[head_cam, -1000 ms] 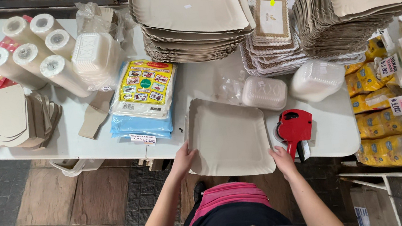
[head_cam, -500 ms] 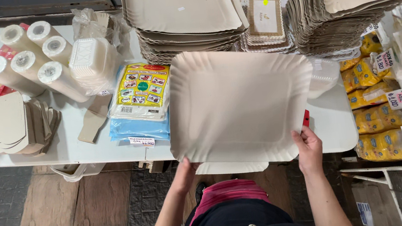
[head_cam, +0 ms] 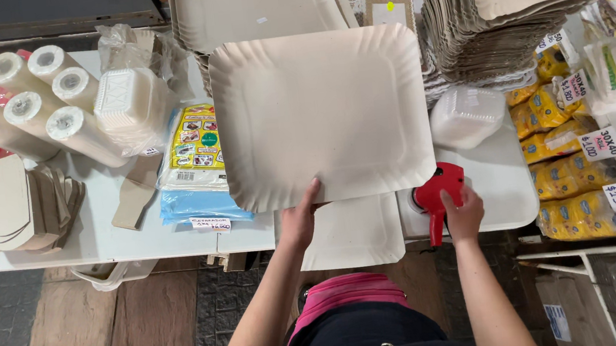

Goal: The person picks up paper plates from a stack, applies a price label to each using a handheld labeling gun, and returns them to the stack or moves them aside.

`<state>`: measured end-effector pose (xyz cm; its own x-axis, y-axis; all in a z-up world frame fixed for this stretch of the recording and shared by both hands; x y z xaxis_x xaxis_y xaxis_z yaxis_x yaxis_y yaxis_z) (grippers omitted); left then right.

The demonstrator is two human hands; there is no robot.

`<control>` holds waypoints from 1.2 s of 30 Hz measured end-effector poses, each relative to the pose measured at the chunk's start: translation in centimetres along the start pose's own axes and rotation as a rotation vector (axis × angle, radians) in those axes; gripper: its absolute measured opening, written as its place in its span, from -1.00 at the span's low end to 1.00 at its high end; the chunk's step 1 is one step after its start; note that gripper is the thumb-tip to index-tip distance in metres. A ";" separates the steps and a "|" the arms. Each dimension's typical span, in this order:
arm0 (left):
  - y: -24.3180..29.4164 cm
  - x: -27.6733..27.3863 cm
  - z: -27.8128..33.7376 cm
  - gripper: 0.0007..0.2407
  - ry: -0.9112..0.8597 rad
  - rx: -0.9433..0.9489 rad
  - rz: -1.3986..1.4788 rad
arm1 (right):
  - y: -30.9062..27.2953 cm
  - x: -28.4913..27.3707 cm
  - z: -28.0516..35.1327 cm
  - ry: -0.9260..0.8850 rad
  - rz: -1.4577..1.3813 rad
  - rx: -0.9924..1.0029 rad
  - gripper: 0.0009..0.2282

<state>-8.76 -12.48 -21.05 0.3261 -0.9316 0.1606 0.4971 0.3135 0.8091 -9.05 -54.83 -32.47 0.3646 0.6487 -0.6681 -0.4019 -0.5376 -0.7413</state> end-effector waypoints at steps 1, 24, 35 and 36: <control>-0.3 0.0 -0.7 -0.35 0.005 0.004 0.004 | 1.8 1.0 0.1 -0.004 -0.001 -0.006 -0.26; 2.2 1.7 -0.8 -0.45 -0.021 -0.172 -0.027 | 2.4 -6.8 4.8 -0.192 -0.611 0.066 -0.66; -6.4 4.7 -8.3 -0.61 -0.314 0.149 0.536 | -22.6 -6.5 12.8 -0.441 -0.633 -0.672 -0.92; -6.5 4.7 -8.1 -0.62 -0.324 0.154 0.552 | -23.6 -5.9 13.1 -0.423 -0.652 -0.669 -0.94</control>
<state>-3.94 -17.42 -30.07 0.2295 -0.6572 0.7179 0.1975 0.7537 0.6269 -12.73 -38.91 -10.21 -0.0336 0.9895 -0.1409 0.3663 -0.1189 -0.9229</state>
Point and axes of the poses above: each hand's wrist, its own z-axis away from the middle knuckle, its own x-axis out of the palm, y = z × x, the point moved 7 cm from there along -z, towards the middle knuckle, and after that the axes turned 8 degrees about z, right-handed, at the moved point
